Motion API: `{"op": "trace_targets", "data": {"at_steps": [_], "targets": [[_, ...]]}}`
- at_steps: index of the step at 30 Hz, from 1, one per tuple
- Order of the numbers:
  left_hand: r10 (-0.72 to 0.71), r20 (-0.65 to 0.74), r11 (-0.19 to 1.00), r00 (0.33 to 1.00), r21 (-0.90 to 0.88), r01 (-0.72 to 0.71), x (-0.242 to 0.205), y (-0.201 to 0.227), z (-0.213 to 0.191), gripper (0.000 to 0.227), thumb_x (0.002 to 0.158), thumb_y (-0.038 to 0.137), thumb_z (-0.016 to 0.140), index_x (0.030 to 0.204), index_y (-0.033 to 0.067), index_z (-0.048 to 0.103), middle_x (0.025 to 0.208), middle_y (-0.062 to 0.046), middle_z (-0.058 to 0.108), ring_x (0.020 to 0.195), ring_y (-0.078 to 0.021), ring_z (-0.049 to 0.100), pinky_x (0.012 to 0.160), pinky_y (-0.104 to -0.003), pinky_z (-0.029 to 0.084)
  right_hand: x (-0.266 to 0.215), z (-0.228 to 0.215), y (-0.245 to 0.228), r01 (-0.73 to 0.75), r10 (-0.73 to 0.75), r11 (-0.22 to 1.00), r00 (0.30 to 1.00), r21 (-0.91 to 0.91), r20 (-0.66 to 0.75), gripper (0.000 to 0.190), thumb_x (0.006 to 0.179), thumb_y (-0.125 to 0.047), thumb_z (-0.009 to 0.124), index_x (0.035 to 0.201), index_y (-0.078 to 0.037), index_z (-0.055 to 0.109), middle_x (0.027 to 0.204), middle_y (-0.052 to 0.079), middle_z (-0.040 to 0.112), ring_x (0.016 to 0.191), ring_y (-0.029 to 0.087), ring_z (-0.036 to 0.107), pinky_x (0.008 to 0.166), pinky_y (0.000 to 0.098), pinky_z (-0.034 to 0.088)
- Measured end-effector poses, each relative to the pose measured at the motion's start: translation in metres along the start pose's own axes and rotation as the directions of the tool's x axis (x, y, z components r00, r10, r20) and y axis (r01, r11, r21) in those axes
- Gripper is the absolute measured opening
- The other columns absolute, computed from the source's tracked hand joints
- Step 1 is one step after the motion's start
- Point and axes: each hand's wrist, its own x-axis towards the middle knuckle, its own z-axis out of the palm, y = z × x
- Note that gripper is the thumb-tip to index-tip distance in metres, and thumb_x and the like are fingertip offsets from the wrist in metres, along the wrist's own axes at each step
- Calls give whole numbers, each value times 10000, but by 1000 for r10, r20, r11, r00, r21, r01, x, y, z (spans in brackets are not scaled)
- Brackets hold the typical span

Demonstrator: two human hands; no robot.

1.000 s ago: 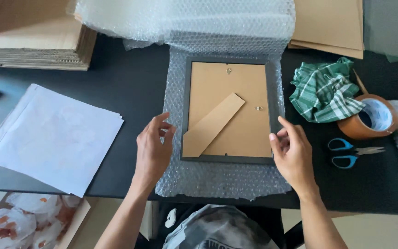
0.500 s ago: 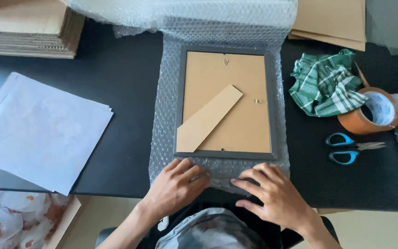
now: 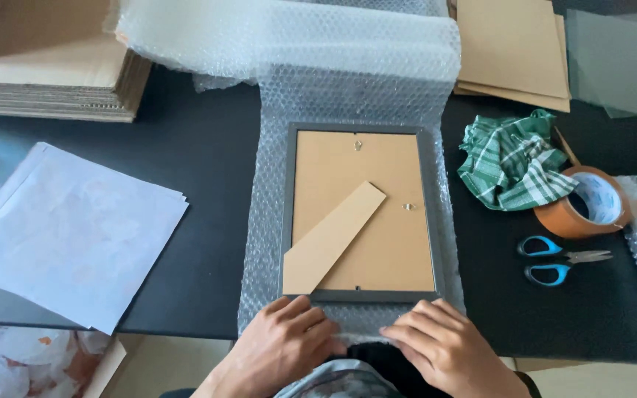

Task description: The person wraps a picture frame in bubble wrap and secures it with tape using scissors.

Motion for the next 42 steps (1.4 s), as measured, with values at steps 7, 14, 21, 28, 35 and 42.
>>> {"op": "trace_targets", "data": {"at_steps": [7,14,21,28,35,42], "targets": [[-97,190,995,977,14,96,10,-20,-11,253,933,349,593,1042,122,610,924,-50,620,828,-240,570,621,-379,468,27,-20,17,-13,-4,986,995,-164,-104,177,848,-156,631,1022,-146,660,866,-23,644,745,164,577,650,330,437],[-157,25,987,987,-30,158,27,-67,-15,118,892,252,639,844,145,628,761,26,664,713,-186,596,588,-324,474,44,-10,44,-76,61,985,993,-154,-100,159,826,-212,687,950,-112,682,802,-6,661,742,162,611,667,321,478],[-112,-58,990,992,74,116,18,-80,-1,68,911,206,611,892,148,580,806,-8,516,702,-211,526,601,-328,451,41,0,63,-118,97,985,982,-126,-159,212,865,-330,624,938,-140,685,790,-15,664,734,164,620,673,319,481],[8,-36,988,999,155,-2,25,-53,5,125,892,171,610,1007,123,617,863,-68,594,761,-222,528,661,-369,406,38,7,75,-164,150,982,980,-98,-133,218,876,-324,614,1019,-161,638,835,-11,666,767,167,642,674,337,501],[63,-77,986,995,159,-50,23,-57,42,241,908,361,665,927,128,610,858,-56,546,768,-239,504,604,-376,399,39,-1,72,-155,116,967,975,-204,-188,141,887,-269,611,801,-159,592,731,-29,555,700,170,537,622,327,445],[-219,-32,964,975,151,221,19,-60,26,687,843,776,413,1155,198,617,1152,-47,581,1019,-266,519,819,-489,369,20,2,86,-511,475,853,845,-108,-245,153,844,-299,614,911,-161,616,875,-18,639,838,153,620,689,327,543]]}}
